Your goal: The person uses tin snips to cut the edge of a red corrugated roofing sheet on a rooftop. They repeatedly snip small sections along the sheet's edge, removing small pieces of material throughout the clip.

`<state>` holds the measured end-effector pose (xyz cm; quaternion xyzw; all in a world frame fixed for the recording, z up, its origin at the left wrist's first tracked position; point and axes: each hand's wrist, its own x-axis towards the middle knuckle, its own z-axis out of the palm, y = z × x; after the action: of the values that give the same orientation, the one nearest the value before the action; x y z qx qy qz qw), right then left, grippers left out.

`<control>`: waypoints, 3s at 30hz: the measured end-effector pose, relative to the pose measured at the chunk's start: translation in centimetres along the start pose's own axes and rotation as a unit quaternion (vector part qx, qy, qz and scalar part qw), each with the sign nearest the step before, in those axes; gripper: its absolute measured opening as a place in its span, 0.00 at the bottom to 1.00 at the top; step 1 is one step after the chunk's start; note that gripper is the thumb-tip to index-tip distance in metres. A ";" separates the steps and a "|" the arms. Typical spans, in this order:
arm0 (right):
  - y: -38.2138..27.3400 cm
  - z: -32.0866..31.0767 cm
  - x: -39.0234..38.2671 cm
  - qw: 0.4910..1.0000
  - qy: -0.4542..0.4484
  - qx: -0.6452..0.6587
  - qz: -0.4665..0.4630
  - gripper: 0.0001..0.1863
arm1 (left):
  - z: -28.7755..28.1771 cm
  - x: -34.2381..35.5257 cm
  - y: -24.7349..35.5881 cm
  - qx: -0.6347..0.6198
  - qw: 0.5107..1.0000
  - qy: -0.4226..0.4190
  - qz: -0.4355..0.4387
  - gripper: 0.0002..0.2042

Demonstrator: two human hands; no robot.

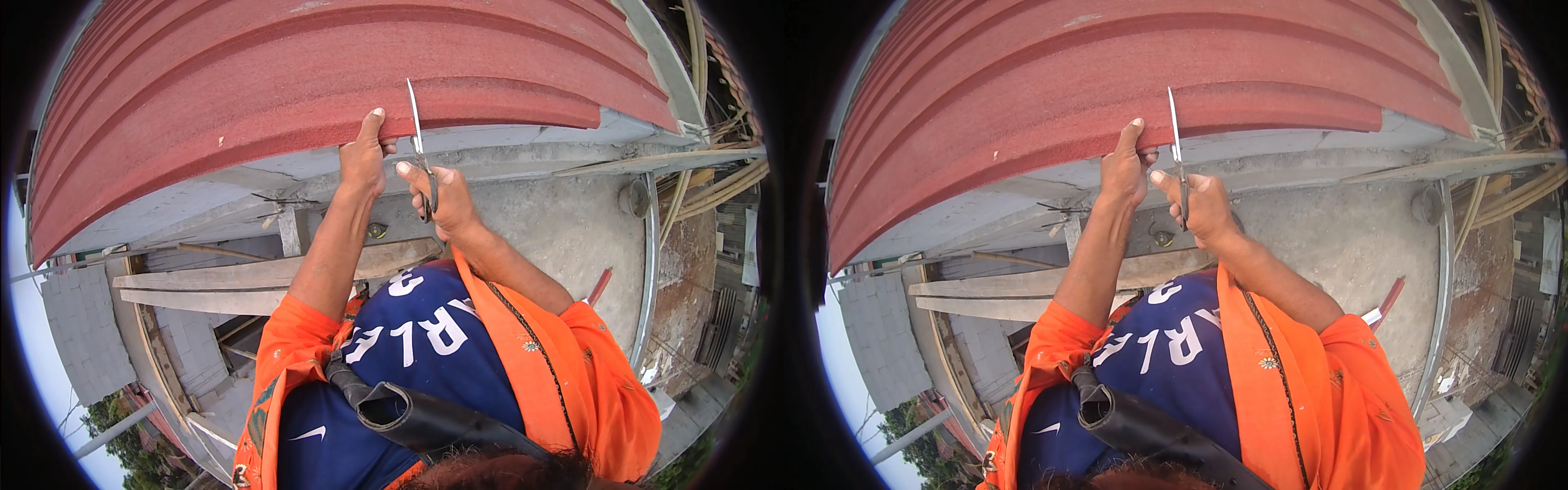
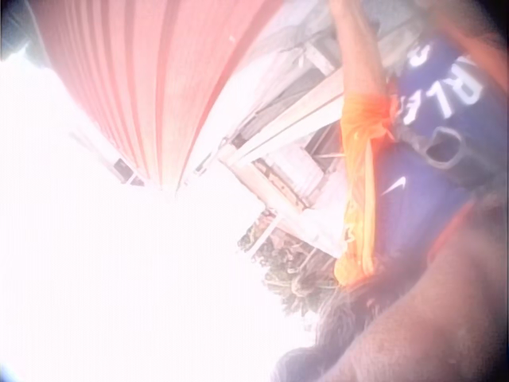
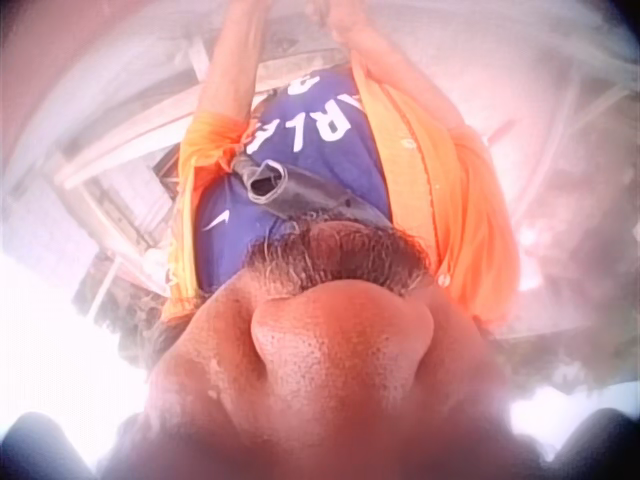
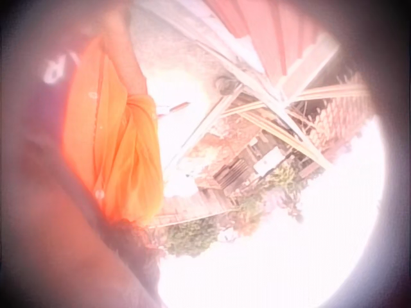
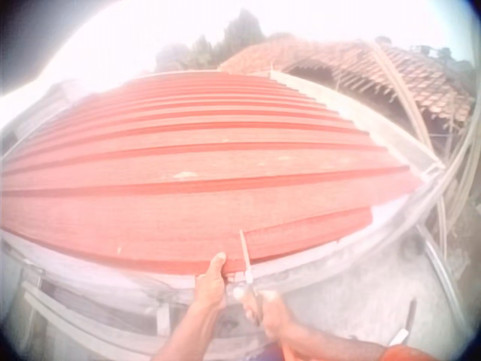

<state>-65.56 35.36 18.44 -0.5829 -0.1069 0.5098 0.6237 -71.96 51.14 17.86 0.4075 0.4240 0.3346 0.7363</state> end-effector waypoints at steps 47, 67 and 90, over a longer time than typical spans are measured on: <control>-10.3 1.0 -0.6 0.993 -0.016 -0.025 0.112 0.33 | 2.5 -1.7 4.9 -0.009 0.995 -0.094 0.041 0.09; -9.9 0.8 0.9 0.994 -0.060 -0.065 0.057 0.39 | 2.9 -2.3 5.9 0.015 0.996 -0.084 0.011 0.11; -12.9 -0.9 0.6 0.989 -0.045 -0.029 0.140 0.32 | 4.6 -2.5 8.3 0.002 0.996 -0.091 0.019 0.11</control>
<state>-58.04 37.88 28.70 -0.5863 -0.0670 0.6144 0.5237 -70.14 51.24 27.46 0.4455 0.3483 0.3091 0.7646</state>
